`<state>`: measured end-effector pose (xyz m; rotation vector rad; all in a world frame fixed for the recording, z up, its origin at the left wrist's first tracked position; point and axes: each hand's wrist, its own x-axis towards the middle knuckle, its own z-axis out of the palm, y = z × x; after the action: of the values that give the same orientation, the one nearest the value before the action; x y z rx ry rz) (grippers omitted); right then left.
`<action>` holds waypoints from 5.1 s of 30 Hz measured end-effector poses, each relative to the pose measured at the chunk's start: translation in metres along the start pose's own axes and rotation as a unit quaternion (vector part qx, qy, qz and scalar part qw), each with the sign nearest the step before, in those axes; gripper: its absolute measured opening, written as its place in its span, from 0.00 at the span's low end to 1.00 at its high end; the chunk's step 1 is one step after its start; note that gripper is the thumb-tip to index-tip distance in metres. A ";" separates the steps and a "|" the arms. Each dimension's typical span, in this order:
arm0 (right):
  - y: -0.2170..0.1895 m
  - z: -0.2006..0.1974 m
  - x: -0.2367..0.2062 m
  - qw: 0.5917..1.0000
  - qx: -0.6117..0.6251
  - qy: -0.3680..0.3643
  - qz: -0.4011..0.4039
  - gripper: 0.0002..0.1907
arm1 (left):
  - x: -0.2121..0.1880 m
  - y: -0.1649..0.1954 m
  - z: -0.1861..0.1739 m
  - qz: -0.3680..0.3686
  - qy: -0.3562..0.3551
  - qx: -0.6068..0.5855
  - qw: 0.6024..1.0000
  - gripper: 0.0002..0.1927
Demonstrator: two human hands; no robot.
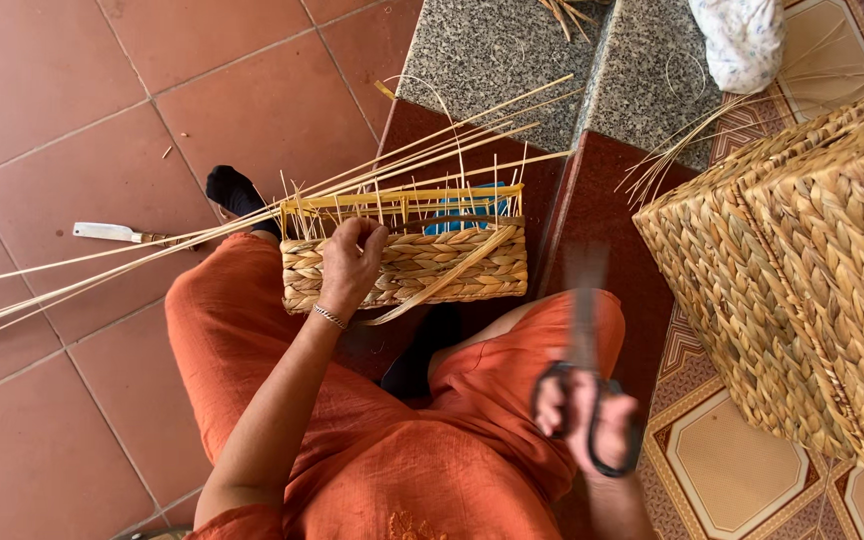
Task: The person wipes a woven basket with a blue cloth, then uses scissors to trim excess straw from the basket's frame and interior. The basket is turned and adjusted during trimming.
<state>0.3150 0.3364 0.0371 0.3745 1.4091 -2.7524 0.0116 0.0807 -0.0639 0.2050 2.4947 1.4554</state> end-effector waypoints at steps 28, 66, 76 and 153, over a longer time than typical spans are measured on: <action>0.066 0.046 0.106 0.969 -0.244 -0.004 0.024 0.33 | -0.022 -0.017 -0.051 -0.090 0.118 -0.324 0.934 0.03; 0.020 0.004 0.162 0.483 -0.816 -0.132 -0.289 0.40 | -0.026 0.001 -0.012 0.227 0.022 0.246 0.942 0.04; 0.026 -0.011 0.166 0.454 -0.825 -0.173 -0.289 0.40 | -0.020 -0.016 -0.004 0.209 0.038 0.193 0.958 0.04; 0.087 0.107 0.110 0.932 -0.189 -0.180 0.253 0.52 | -0.056 -0.035 -0.106 0.196 0.107 0.149 0.963 0.07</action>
<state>0.1984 0.2082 0.0032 0.1684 1.4449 -1.9673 0.0356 -0.0384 -0.0363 0.6637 2.9762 1.2746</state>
